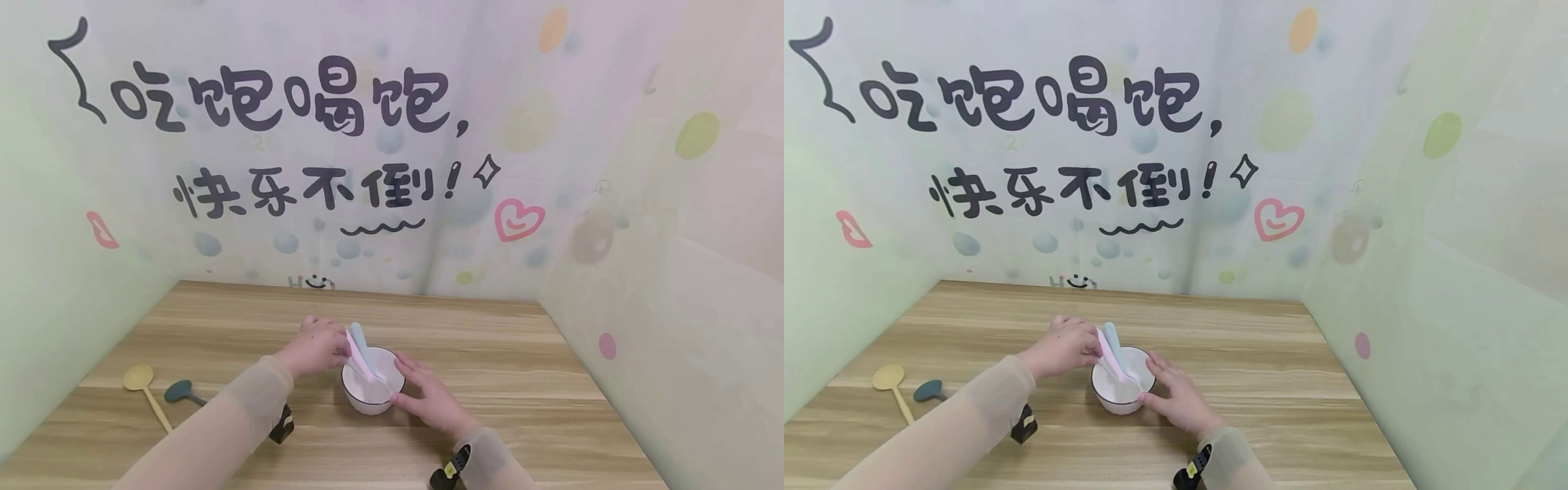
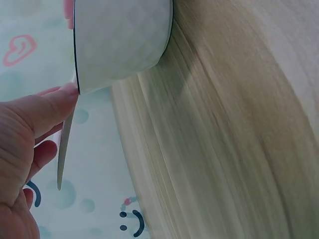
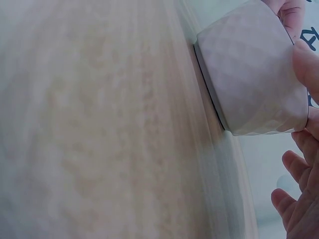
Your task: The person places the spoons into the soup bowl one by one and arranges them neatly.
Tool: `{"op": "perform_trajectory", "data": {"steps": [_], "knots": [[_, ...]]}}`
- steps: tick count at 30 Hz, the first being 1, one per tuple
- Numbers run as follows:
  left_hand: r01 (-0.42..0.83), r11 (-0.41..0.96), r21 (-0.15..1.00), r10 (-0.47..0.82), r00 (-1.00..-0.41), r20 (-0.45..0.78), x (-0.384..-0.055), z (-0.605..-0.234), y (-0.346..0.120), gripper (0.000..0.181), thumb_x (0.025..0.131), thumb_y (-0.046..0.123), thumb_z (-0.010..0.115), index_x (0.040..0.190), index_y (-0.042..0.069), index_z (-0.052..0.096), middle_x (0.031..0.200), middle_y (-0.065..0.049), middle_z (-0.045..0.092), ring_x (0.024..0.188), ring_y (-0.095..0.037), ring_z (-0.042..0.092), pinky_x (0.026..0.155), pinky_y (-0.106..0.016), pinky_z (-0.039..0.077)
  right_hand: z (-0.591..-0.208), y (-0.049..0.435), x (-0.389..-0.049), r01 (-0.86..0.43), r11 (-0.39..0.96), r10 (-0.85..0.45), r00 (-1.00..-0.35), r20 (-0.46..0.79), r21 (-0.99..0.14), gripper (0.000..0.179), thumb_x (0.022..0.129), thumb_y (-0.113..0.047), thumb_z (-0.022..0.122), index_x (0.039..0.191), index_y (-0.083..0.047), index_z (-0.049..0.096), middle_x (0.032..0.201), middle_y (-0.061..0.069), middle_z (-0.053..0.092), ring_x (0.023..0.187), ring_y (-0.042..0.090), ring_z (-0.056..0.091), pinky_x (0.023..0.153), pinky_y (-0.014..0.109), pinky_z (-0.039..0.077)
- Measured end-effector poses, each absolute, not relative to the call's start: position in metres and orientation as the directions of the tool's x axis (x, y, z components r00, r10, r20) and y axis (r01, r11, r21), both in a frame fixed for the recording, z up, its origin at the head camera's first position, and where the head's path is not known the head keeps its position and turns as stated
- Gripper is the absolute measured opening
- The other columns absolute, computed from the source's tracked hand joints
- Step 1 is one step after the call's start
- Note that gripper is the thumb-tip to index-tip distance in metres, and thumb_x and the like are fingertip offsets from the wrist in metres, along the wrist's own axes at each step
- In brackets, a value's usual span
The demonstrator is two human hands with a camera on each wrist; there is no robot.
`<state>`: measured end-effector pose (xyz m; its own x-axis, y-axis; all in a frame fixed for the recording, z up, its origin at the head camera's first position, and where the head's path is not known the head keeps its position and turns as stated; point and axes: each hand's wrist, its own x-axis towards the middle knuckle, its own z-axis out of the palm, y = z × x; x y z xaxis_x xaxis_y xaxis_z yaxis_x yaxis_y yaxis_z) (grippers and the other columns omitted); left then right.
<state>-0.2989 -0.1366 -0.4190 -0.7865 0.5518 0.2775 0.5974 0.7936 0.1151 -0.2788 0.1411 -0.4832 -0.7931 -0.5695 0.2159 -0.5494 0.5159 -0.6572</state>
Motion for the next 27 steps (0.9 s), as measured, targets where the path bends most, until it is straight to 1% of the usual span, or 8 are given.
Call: {"op": "perform_trajectory", "data": {"steps": [4, 9, 14, 17, 21, 24, 27], "knots": [[0.583, 0.805, 0.11, 0.535, -0.793, 0.29, -0.299, -0.42, -0.135, 0.006, 0.079, 0.025, 0.078, 0.082, 0.025, 0.074, 0.095, 0.008, 0.064, 0.1, -0.021, 0.052, 0.09, -0.047, 0.027, -0.484, 0.141, -0.279, -0.547, 0.521, -0.569, -0.795, 0.21, -0.655, 0.073, 0.089, -0.043, 0.065, 0.146, -0.004, 0.039, 0.156, 0.007, 0.029, 0.141, 0.04, 0.022, 0.11, 0.057, 0.019], [0.588, 0.802, 0.105, 0.529, -0.782, 0.33, -0.3, -0.423, -0.135, 0.006, 0.078, 0.022, 0.079, 0.08, 0.024, 0.073, 0.093, 0.007, 0.064, 0.096, -0.019, 0.052, 0.089, -0.048, 0.028, -0.485, 0.141, -0.279, -0.547, 0.522, -0.57, -0.794, 0.209, -0.654, 0.074, 0.089, -0.044, 0.064, 0.146, -0.004, 0.038, 0.156, 0.007, 0.028, 0.141, 0.041, 0.022, 0.11, 0.058, 0.019], [0.584, 0.806, 0.098, 0.521, -0.778, 0.351, -0.3, -0.425, -0.135, 0.006, 0.077, 0.025, 0.079, 0.079, 0.025, 0.073, 0.089, 0.01, 0.063, 0.093, -0.017, 0.052, 0.089, -0.047, 0.029, -0.485, 0.141, -0.279, -0.546, 0.521, -0.57, -0.795, 0.209, -0.657, 0.073, 0.09, -0.041, 0.065, 0.146, -0.004, 0.038, 0.156, 0.007, 0.028, 0.141, 0.04, 0.021, 0.11, 0.057, 0.019], [0.577, 0.808, 0.117, 0.505, -0.781, 0.368, -0.301, -0.426, -0.136, 0.007, 0.077, 0.026, 0.079, 0.081, 0.025, 0.073, 0.087, 0.012, 0.062, 0.092, -0.017, 0.051, 0.09, -0.049, 0.029, -0.485, 0.141, -0.279, -0.546, 0.52, -0.57, -0.794, 0.21, -0.656, 0.072, 0.09, -0.04, 0.066, 0.146, -0.003, 0.038, 0.156, 0.007, 0.028, 0.141, 0.04, 0.021, 0.11, 0.057, 0.019], [0.563, 0.81, 0.163, 0.473, -0.792, 0.386, -0.299, -0.425, -0.138, 0.011, 0.077, 0.024, 0.08, 0.086, 0.022, 0.075, 0.089, 0.009, 0.063, 0.095, -0.02, 0.053, 0.091, -0.053, 0.029, -0.485, 0.141, -0.279, -0.547, 0.521, -0.57, -0.794, 0.21, -0.655, 0.072, 0.09, -0.039, 0.066, 0.146, -0.003, 0.038, 0.156, 0.008, 0.028, 0.141, 0.04, 0.021, 0.11, 0.057, 0.019], [0.543, 0.818, 0.192, 0.446, -0.808, 0.386, -0.296, -0.424, -0.141, 0.013, 0.078, 0.025, 0.079, 0.089, 0.02, 0.075, 0.092, 0.007, 0.064, 0.097, -0.021, 0.054, 0.091, -0.052, 0.029, -0.485, 0.14, -0.278, -0.548, 0.52, -0.57, -0.794, 0.212, -0.655, 0.071, 0.09, -0.039, 0.065, 0.145, -0.003, 0.038, 0.156, 0.008, 0.028, 0.141, 0.04, 0.021, 0.11, 0.057, 0.019], [0.524, 0.825, 0.211, 0.423, -0.821, 0.383, -0.295, -0.423, -0.145, 0.013, 0.079, 0.027, 0.078, 0.09, 0.022, 0.075, 0.093, 0.007, 0.065, 0.097, -0.021, 0.053, 0.09, -0.05, 0.029, -0.485, 0.141, -0.279, -0.551, 0.516, -0.57, -0.792, 0.217, -0.656, 0.072, 0.09, -0.04, 0.065, 0.145, -0.003, 0.039, 0.156, 0.008, 0.028, 0.141, 0.04, 0.021, 0.11, 0.057, 0.019]]}}
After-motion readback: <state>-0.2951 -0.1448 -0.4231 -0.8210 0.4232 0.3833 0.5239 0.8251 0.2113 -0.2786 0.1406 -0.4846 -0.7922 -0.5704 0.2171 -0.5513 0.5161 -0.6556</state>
